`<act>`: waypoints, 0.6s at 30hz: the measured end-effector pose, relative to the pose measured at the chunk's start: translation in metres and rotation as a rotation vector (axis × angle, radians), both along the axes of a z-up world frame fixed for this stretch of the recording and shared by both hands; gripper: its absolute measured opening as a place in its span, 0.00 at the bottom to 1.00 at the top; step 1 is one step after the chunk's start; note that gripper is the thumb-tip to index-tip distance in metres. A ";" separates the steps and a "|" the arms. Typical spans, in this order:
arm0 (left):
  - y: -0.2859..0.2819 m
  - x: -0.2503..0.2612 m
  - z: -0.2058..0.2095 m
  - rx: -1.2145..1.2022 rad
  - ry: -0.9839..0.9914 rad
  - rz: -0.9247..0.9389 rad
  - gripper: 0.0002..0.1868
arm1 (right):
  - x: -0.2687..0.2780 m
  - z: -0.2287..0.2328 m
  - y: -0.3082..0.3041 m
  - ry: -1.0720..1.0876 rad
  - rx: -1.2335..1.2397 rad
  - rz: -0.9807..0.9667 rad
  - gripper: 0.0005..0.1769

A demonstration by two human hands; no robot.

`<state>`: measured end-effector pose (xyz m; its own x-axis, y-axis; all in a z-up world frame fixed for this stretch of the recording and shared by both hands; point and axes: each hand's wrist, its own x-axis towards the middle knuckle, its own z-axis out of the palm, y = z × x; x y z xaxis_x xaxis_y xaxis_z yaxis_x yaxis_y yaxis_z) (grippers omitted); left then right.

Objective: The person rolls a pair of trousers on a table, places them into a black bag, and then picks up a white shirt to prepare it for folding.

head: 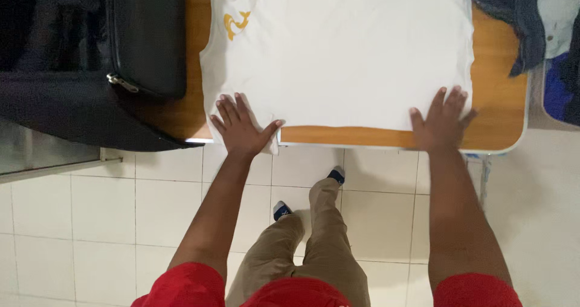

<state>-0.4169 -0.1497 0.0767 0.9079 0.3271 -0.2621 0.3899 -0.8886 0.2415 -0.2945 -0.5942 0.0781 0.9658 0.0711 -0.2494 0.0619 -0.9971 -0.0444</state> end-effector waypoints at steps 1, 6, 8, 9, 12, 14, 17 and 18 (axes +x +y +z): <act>-0.001 -0.002 0.000 0.008 -0.061 0.004 0.75 | -0.005 0.001 0.008 -0.065 -0.009 0.013 0.52; -0.051 0.016 -0.003 -0.105 0.039 -0.243 0.63 | -0.054 -0.005 0.149 -0.108 0.266 0.374 0.44; -0.058 0.015 -0.006 -0.116 0.037 -0.267 0.58 | -0.065 0.000 0.192 0.148 0.179 0.413 0.37; -0.055 0.013 -0.006 -0.108 0.036 -0.268 0.57 | -0.069 0.006 0.189 0.124 0.159 0.405 0.38; -0.038 0.001 -0.002 -0.107 0.064 -0.281 0.56 | -0.078 0.011 0.176 0.086 0.108 0.356 0.40; -0.019 -0.010 0.002 -0.091 0.077 -0.277 0.57 | -0.075 0.006 0.151 0.103 0.094 0.289 0.42; 0.003 -0.024 -0.001 -0.054 0.069 -0.254 0.57 | -0.073 -0.017 0.097 -0.039 0.091 0.237 0.46; 0.009 -0.029 -0.005 -0.043 0.061 -0.245 0.57 | -0.074 -0.028 0.077 -0.062 0.113 0.194 0.48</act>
